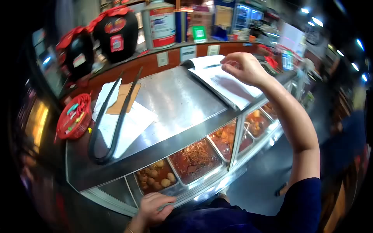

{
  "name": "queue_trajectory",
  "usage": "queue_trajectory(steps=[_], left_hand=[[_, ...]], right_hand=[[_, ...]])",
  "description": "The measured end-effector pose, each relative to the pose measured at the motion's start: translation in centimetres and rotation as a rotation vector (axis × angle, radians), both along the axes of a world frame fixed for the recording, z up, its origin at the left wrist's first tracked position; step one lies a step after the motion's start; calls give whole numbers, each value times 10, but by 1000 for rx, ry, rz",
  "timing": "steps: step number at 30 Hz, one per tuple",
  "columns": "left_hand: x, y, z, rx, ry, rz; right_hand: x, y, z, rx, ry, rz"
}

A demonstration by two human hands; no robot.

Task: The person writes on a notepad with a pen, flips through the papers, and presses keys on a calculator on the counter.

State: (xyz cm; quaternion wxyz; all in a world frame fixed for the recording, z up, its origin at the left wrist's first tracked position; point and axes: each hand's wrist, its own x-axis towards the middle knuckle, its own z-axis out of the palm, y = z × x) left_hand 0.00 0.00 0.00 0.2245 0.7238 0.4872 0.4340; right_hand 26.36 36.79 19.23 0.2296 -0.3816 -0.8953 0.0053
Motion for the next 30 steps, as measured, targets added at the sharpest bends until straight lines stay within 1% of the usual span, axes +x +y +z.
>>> queue_trajectory(steps=[2,3,4,5,6,7,8,9,10,11,13,14,16,17,19,20,21,23,24,27,28,30], left_hand=[[3,-18,36,61,89,67],[54,65,39,136,131,161],[63,94,62,272,177,257],[80,113,81,356,27,366],[92,137,112,379,45,407],[92,165,132,379,-51,401],[92,193,152,382,-147,394],[99,229,178,300,-6,552],[83,268,184,332,251,579],[72,300,194,169,420,612],[64,354,186,-119,591,777],[68,371,188,-242,602,788],[75,393,183,-499,627,786],[69,402,169,-445,370,702],[74,414,153,-330,-144,512],[76,416,149,-346,-298,504],[84,414,150,-251,-413,452],[87,409,152,-47,-632,359],[82,408,151,6,-691,281],[77,398,146,35,-604,323],[79,396,146,23,-624,347],[73,392,145,-17,-598,322]], right_hand=[[-42,22,6,140,-84,164],[-6,106,-29,143,-120,170],[-11,128,-19,147,-168,229],[-11,141,-17,120,-254,286],[-11,147,-22,92,-322,360],[-9,152,-15,117,-376,413],[-2,157,-12,188,-341,518],[4,156,-11,279,-367,535],[9,161,-14,283,-393,560],[16,166,-18,286,-416,577],[36,158,-11,118,-253,499],[44,156,-1,47,-183,452],[59,161,1,-282,252,560],[67,165,-2,-444,473,593],[74,178,-8,-944,876,717],[75,182,-11,-1195,1079,766],[74,182,-16,-1209,1154,636],[65,179,-28,-1229,1287,388],[70,186,-33,-1075,1215,436],[71,209,-47,-226,726,458],[69,213,-48,-410,650,466],[64,200,-49,-472,630,474]])
